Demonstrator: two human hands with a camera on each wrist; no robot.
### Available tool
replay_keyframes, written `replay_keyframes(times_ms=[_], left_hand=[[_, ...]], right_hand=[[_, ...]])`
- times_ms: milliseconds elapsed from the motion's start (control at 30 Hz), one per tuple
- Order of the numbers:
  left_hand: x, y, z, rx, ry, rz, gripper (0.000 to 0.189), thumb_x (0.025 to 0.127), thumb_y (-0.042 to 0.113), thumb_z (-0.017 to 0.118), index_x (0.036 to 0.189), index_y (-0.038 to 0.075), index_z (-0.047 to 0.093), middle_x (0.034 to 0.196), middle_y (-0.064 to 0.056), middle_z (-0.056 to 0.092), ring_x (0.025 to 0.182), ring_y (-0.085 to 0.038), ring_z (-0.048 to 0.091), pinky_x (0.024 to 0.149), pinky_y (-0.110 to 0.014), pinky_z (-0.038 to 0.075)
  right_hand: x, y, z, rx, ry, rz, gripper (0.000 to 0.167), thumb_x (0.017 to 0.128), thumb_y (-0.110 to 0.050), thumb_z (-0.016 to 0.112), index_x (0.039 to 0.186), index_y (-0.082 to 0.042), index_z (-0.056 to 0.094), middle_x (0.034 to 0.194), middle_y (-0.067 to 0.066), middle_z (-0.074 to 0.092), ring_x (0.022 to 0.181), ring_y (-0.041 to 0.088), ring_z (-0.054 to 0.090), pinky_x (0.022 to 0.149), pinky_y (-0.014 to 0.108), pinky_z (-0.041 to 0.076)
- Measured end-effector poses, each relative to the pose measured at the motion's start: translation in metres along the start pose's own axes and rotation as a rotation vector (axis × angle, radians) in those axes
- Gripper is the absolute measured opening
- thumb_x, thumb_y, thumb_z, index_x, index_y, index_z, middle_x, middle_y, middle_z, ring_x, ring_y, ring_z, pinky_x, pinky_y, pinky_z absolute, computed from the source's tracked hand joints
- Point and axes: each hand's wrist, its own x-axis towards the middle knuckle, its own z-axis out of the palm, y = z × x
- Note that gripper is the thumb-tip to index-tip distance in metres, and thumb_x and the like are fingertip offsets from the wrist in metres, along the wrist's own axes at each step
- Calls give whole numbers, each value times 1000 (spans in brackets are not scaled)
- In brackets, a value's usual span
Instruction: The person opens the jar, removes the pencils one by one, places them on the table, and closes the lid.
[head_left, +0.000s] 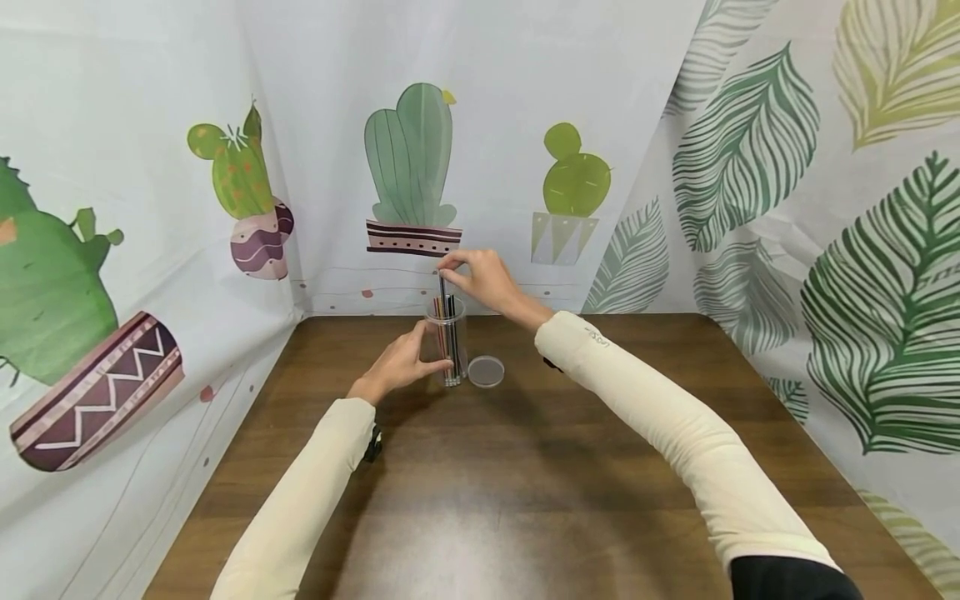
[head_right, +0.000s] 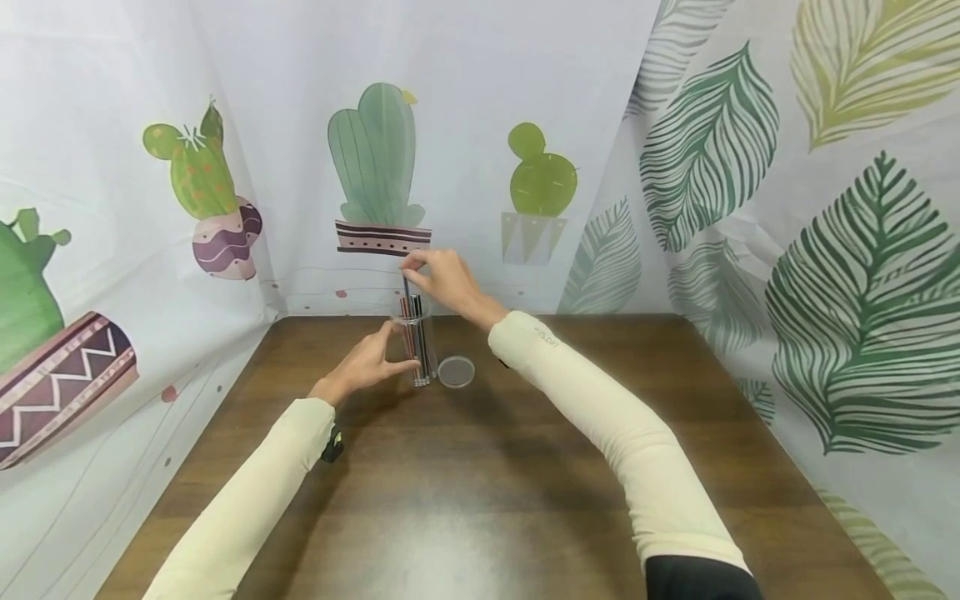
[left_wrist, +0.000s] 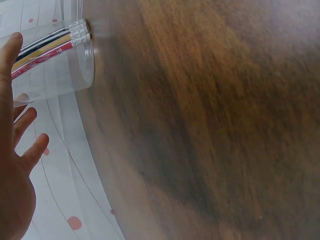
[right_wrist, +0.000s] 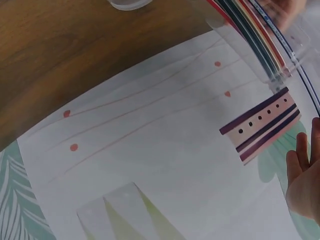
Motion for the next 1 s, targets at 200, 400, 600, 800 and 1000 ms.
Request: replay_keyframes(times_ms=[200, 400, 600, 800, 1000], left_hand=[[1, 0, -1, 1, -4, -2, 84, 87, 55, 80, 147, 14, 39, 139, -15, 61, 128, -36, 60, 105, -55, 49], [1, 0, -2, 2, -14, -23, 88, 86, 60, 78, 150, 15, 37, 144, -18, 58, 129, -39, 59, 105, -56, 49], [-2, -1, -1, 0, -18, -36, 87, 87, 57, 79, 150, 13, 37, 145, -22, 56, 131, -43, 57, 106, -58, 48], [0, 0, -2, 25, -13, -34, 86, 87, 58, 79, 149, 14, 37, 144, -18, 58, 131, -39, 57, 106, -57, 48], [0, 1, -2, 32, -17, -43, 84, 86, 59, 79, 146, 15, 40, 141, -19, 60, 129, -38, 58, 106, -56, 49]], right_hand=[[12, -6, -12, -13, 15, 16, 15, 101, -17, 70, 112, -9, 78, 106, 5, 79, 57, 12, 48, 59, 24, 38], [20, -10, -24, -7, 25, 37, 18, 102, -19, 69, 114, -9, 79, 109, 5, 79, 59, 12, 52, 61, 25, 39], [25, -11, -34, 19, 39, 52, 18, 104, -21, 67, 115, -12, 79, 110, 3, 78, 48, 6, 26, 52, 24, 34], [29, -13, -46, 46, 68, 60, 18, 103, -18, 68, 116, -10, 78, 113, 5, 78, 68, 13, 63, 73, 23, 53], [33, -12, -55, 91, 112, 39, 19, 102, -11, 68, 115, -1, 77, 111, 12, 78, 111, 25, 73, 102, 35, 55]])
